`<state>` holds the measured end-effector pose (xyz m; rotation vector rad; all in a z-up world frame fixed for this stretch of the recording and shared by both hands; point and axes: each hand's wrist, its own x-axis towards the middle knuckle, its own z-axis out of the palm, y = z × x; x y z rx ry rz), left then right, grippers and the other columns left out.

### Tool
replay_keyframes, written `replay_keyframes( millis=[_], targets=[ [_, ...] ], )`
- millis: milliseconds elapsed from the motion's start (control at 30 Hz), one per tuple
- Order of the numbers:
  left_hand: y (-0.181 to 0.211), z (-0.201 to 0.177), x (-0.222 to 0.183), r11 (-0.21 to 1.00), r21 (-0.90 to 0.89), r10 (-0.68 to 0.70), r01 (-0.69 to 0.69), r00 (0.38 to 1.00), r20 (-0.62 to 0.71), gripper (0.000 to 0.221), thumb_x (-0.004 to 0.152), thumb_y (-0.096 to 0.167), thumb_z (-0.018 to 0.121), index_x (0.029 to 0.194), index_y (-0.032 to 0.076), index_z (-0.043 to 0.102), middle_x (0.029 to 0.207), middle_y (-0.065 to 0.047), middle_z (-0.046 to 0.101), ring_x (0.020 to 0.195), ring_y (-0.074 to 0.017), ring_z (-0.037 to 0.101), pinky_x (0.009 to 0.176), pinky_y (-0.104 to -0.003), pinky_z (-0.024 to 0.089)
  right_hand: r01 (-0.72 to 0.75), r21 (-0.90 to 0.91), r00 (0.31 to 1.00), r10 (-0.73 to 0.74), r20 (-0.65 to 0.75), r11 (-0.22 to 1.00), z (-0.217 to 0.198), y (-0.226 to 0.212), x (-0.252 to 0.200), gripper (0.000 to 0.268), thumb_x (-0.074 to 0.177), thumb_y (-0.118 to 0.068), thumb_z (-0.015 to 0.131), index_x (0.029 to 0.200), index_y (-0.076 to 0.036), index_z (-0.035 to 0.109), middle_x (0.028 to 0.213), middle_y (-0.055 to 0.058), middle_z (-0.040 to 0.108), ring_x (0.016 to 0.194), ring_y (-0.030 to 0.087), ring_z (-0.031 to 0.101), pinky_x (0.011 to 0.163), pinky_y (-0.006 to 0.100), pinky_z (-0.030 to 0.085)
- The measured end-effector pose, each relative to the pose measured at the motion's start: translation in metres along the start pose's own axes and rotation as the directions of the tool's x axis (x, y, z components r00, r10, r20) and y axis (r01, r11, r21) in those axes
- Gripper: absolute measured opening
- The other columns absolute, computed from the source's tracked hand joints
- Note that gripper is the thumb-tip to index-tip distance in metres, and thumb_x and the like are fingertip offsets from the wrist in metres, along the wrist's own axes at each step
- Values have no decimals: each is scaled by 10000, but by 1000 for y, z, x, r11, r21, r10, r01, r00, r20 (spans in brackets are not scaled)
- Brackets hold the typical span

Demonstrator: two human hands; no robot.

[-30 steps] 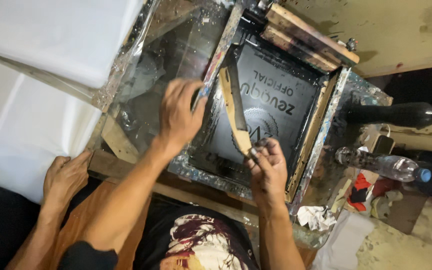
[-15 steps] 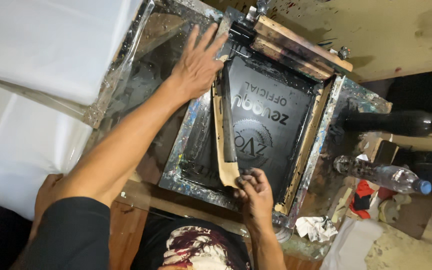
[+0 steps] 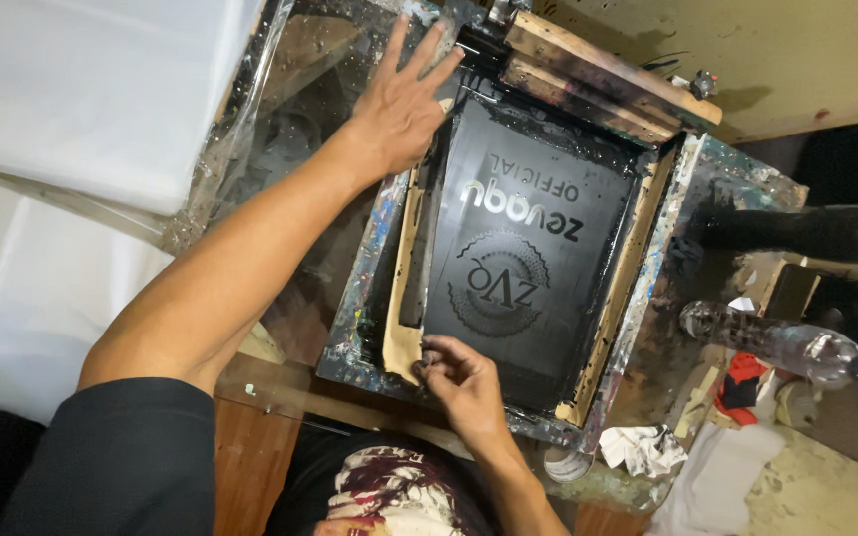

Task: The person performs screen printing on items of clothing using a squeegee and ink on a printing station.

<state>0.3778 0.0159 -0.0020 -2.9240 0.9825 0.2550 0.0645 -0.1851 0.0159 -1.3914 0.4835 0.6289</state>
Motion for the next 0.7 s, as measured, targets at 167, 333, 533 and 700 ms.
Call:
replay_keyframes(
  millis=[167, 333, 533, 700],
  targets=[
    [-5, 3, 9, 994, -102, -54, 50, 998, -38, 285, 905, 195, 601, 651, 265, 711, 1769, -157, 284, 1634, -417, 74, 1224, -621, -158, 28, -157, 998, -18, 65, 987, 14, -44, 5, 369, 926, -20, 588, 1281, -42, 687, 975, 36, 711, 922, 153, 668, 915, 358, 580],
    [-8, 3, 12, 987, -150, -65, 61, 998, -22, 205, 882, 203, 641, 848, 334, 795, 1778, -166, 261, 1636, -430, 53, 1219, -652, -156, -49, -106, 999, 51, 14, 993, 14, -69, 42, 493, 961, -92, 606, 1453, -73, 592, 1196, 74, 763, 550, 43, 445, 454, 167, 338],
    [-9, 9, 15, 991, -117, -67, 68, 998, 16, 253, 912, 215, 577, 805, 322, 779, 1780, -161, 258, 1634, -431, 14, 1202, -662, -174, 58, -279, 990, -90, -104, 959, 20, -109, 103, 468, 931, -164, 623, 1398, -128, 642, 1260, 101, 766, 1183, 234, 697, 1136, 497, 516],
    [-10, 14, 16, 988, -140, -70, 67, 997, -22, 202, 942, 298, 574, 908, 302, 773, 1770, -172, 274, 1626, -449, 48, 1212, -667, -152, 226, -384, 903, -340, -262, 895, 21, -137, 170, 401, 941, -257, 721, 1304, -87, 708, 883, -22, 741, 1156, 156, 695, 1122, 344, 433]
  ],
)
